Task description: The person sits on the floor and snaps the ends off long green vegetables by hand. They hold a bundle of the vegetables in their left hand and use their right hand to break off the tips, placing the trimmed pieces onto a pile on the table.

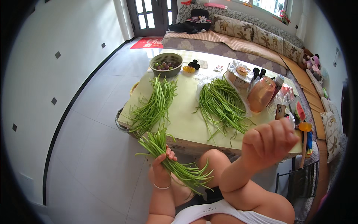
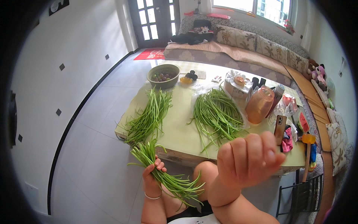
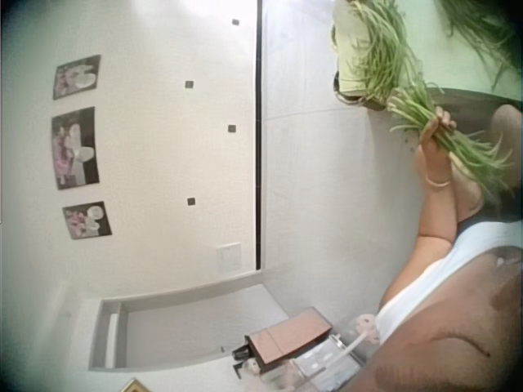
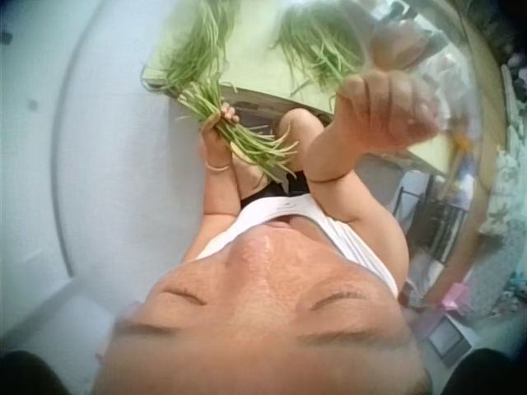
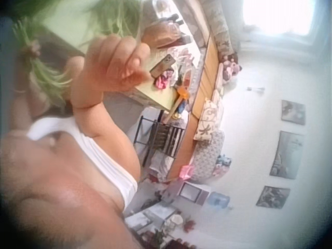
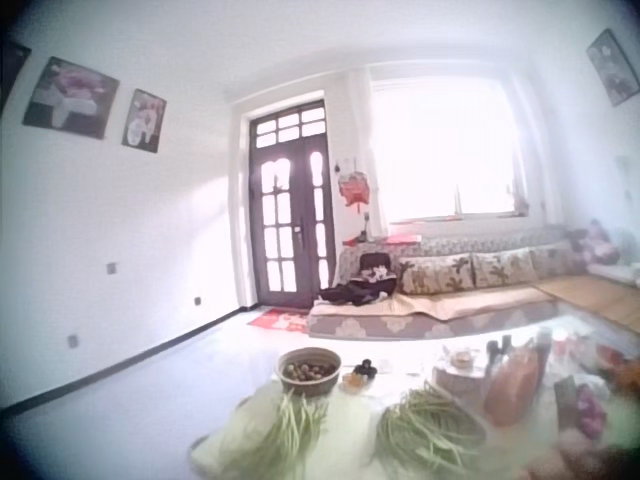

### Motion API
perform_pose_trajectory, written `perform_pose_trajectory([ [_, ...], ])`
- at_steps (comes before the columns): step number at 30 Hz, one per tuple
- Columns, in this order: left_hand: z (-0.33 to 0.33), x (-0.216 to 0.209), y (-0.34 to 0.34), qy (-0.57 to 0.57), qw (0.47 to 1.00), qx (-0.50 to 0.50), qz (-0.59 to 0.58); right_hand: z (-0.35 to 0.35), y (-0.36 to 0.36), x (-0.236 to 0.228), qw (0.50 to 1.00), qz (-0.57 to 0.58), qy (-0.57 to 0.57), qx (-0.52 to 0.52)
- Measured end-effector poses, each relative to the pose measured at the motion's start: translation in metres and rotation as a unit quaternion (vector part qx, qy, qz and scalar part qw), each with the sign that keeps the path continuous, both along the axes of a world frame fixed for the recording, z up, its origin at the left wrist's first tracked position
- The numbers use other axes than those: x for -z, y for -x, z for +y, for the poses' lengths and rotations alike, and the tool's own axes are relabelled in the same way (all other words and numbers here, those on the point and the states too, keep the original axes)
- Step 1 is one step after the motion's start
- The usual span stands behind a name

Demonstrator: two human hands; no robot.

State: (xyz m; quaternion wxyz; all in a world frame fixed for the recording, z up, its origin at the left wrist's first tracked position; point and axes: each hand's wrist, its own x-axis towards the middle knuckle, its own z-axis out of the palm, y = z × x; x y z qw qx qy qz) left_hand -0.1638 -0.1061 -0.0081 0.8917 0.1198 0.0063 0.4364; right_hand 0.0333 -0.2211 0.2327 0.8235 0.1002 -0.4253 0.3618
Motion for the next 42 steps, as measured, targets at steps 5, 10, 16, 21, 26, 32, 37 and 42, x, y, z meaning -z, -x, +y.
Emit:
perform_pose_trajectory([
  [5,0.002,-0.001,0.015,-0.021,0.999,-0.036,0.034,0.048,-0.015,0.072,0.990,0.092,0.074,-0.081],
  [10,0.002,-0.003,0.013,-0.025,0.996,-0.081,0.030,0.055,-0.042,0.080,0.976,0.110,0.110,-0.151],
  [16,0.021,-0.017,0.019,0.030,0.987,-0.143,0.066,0.057,-0.082,0.107,0.978,0.121,0.158,-0.058],
  [21,0.054,-0.114,0.002,-0.134,0.912,-0.193,0.335,0.083,-0.104,0.144,0.957,0.168,0.232,-0.054],
  [26,0.106,-0.215,-0.061,-0.314,0.759,-0.221,0.525,0.103,-0.121,0.168,0.941,0.209,0.255,-0.072],
  [32,0.200,-0.164,-0.141,-0.432,0.539,-0.161,0.705,0.120,-0.119,0.189,0.916,0.247,0.306,-0.082],
  [37,0.220,-0.073,-0.191,-0.481,0.209,-0.186,0.831,0.127,-0.100,0.193,0.901,0.189,0.368,-0.130],
  [42,0.208,-0.029,-0.192,-0.511,0.014,-0.184,0.840,0.131,-0.093,0.190,0.891,0.167,0.401,-0.136],
])
